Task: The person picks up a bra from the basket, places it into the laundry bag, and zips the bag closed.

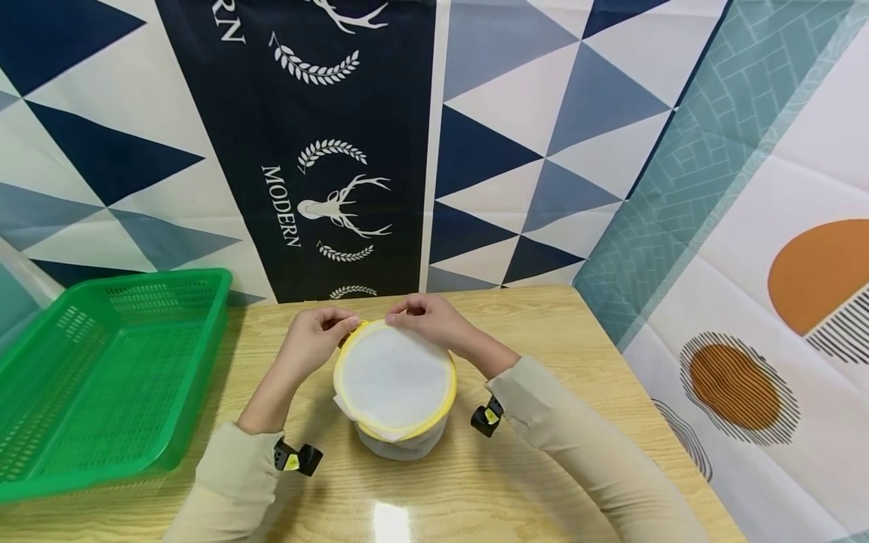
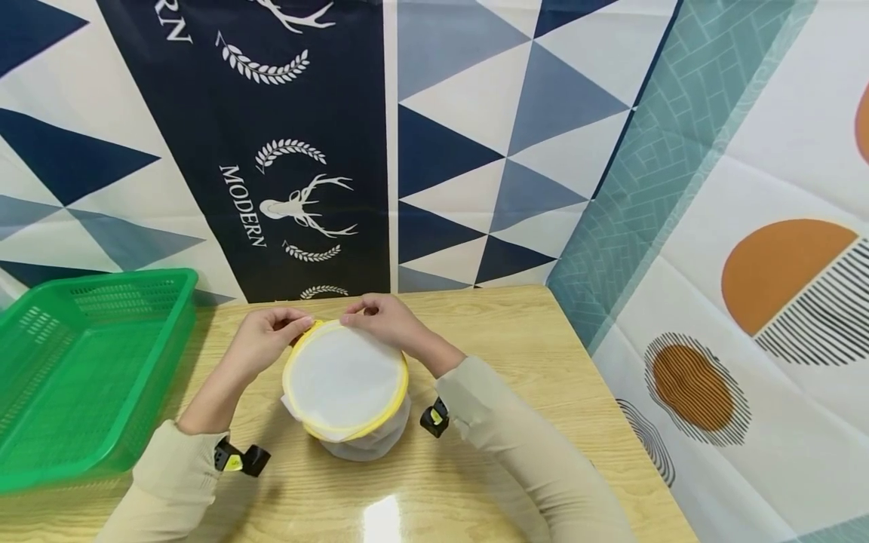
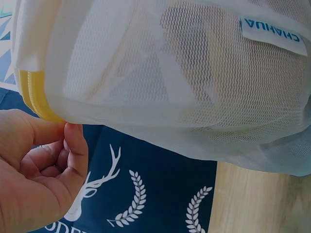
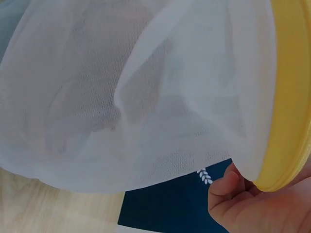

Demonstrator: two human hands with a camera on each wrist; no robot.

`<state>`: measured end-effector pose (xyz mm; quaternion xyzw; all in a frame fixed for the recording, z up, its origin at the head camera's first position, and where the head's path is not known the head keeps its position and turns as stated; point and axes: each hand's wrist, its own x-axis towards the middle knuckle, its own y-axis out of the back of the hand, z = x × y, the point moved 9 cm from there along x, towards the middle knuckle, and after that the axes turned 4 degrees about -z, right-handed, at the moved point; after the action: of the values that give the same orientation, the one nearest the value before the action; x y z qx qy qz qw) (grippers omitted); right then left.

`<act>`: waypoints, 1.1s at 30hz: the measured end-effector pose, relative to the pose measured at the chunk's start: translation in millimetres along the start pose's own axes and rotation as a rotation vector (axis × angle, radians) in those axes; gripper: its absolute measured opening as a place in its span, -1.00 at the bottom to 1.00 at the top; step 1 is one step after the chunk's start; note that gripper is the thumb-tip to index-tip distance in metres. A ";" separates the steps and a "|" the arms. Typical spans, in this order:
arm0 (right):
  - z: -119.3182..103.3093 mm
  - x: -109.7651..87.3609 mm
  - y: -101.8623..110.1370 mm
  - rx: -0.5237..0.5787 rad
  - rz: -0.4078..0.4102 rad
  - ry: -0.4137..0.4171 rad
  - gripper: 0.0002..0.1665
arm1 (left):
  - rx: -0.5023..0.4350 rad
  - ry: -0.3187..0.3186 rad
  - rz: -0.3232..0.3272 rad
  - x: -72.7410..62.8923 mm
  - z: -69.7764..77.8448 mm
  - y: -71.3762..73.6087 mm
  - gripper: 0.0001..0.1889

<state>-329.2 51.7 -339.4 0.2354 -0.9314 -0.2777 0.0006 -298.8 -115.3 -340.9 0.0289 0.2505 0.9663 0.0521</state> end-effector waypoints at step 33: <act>1.5 0.0 -3.9 0.021 -0.025 -0.057 -0.74 | 0.028 -0.012 0.010 5.5 4.3 -2.8 -0.79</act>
<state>-327.7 49.6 -342.6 0.2392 -0.9308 -0.2746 -0.0319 -303.7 -110.2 -338.4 0.0366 0.2637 0.9627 0.0485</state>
